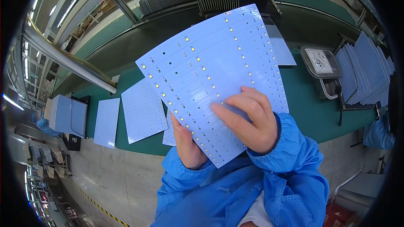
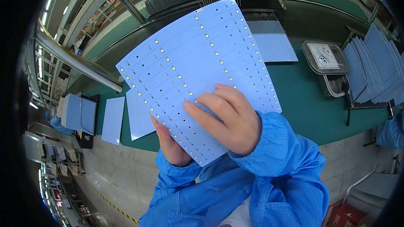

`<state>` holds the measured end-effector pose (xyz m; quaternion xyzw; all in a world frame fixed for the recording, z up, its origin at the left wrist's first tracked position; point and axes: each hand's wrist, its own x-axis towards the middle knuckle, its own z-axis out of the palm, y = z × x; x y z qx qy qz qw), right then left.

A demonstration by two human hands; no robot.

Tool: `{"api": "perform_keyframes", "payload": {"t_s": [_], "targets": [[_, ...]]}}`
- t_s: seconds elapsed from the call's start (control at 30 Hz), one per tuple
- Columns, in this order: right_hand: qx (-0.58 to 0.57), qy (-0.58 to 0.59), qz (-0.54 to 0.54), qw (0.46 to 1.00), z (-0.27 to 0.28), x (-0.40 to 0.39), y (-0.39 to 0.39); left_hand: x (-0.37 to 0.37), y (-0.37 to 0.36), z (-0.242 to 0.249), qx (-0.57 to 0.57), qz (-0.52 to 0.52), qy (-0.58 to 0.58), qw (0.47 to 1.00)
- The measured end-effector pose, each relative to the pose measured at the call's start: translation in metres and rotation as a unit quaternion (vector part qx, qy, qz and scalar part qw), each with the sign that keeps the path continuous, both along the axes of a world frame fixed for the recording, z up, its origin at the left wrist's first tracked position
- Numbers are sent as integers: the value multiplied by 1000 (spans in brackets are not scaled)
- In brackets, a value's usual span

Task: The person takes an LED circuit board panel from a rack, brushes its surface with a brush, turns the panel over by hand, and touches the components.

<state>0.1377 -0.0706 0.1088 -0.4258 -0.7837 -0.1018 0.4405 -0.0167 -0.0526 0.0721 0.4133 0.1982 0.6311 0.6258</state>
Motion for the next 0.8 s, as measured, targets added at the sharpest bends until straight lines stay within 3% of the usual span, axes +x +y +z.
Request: {"api": "perform_keyframes", "payload": {"t_s": [0.23, 0.3, 0.4, 0.5, 0.57, 0.8], "targets": [[2, 32, 1, 999, -5, 5, 1, 0, 7, -3, -9, -25, 6, 1000], [0, 183, -16, 983, -5, 9, -4, -2, 11, -2, -15, -30, 7, 999], [1, 240, 59, 969, -4, 26, -14, -5, 15, 0, -50, -45, 5, 998], [-13, 238, 104, 966, -3, 34, -26, -5, 23, 1, -73, -35, -4, 997], [-22, 227, 113, 967, -6, 39, -37, -10, 30, -2, -114, -88, -33, 989], [-4, 184, 148, 972, -18, 57, -56, -11, 42, 1, -116, -101, -13, 988]]}}
